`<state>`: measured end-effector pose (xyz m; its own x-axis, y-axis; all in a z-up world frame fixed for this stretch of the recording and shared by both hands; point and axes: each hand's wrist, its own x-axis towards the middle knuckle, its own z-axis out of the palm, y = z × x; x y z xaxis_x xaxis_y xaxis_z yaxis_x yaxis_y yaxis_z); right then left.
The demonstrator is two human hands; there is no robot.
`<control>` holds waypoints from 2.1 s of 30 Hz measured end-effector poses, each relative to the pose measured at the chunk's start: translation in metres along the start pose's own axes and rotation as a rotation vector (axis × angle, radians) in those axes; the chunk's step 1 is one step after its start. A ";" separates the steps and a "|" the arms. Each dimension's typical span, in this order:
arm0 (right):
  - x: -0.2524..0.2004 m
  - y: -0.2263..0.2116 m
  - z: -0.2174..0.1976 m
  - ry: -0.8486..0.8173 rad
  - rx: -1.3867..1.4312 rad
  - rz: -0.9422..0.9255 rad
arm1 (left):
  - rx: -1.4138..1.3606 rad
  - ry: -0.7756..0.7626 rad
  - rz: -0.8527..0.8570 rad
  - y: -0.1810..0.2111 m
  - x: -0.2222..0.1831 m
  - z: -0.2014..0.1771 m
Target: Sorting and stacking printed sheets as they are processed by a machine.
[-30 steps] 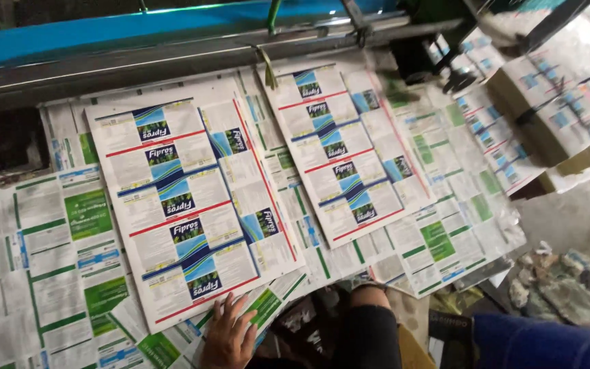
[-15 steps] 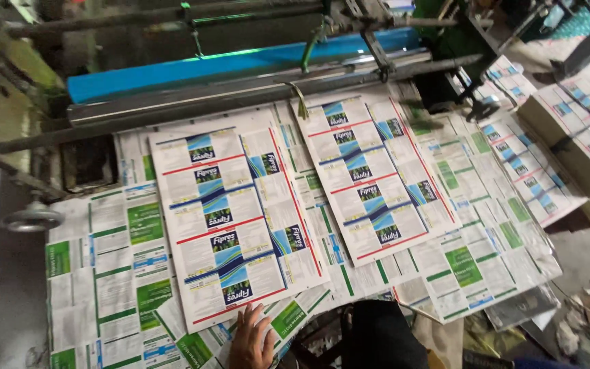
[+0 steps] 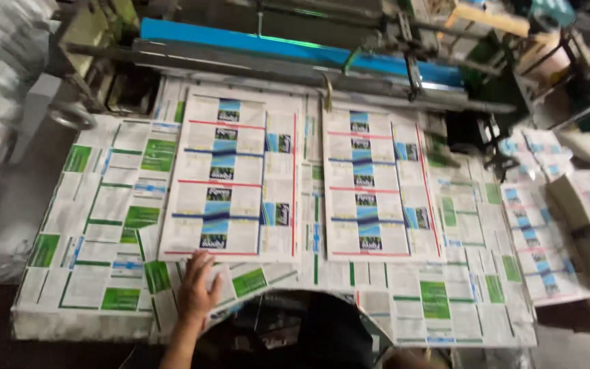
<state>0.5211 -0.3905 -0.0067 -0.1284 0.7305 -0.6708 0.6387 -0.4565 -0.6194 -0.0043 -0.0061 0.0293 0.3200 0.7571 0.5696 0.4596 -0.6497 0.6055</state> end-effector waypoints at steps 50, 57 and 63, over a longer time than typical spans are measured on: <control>0.117 -0.186 -0.098 1.228 -0.570 -0.236 | 0.337 -0.263 0.075 0.025 0.037 0.042; 0.130 -0.173 -0.090 1.212 -0.573 -0.286 | 0.290 -0.263 0.023 0.021 0.031 0.041; 0.147 -0.192 -0.123 1.242 -0.568 -0.331 | 0.273 -0.247 0.006 0.018 0.030 0.044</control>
<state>0.4735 -0.1329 0.0637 0.2236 0.8646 0.4500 0.9648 -0.1308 -0.2281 0.0499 0.0079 0.0326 0.4983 0.7688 0.4008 0.6509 -0.6371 0.4129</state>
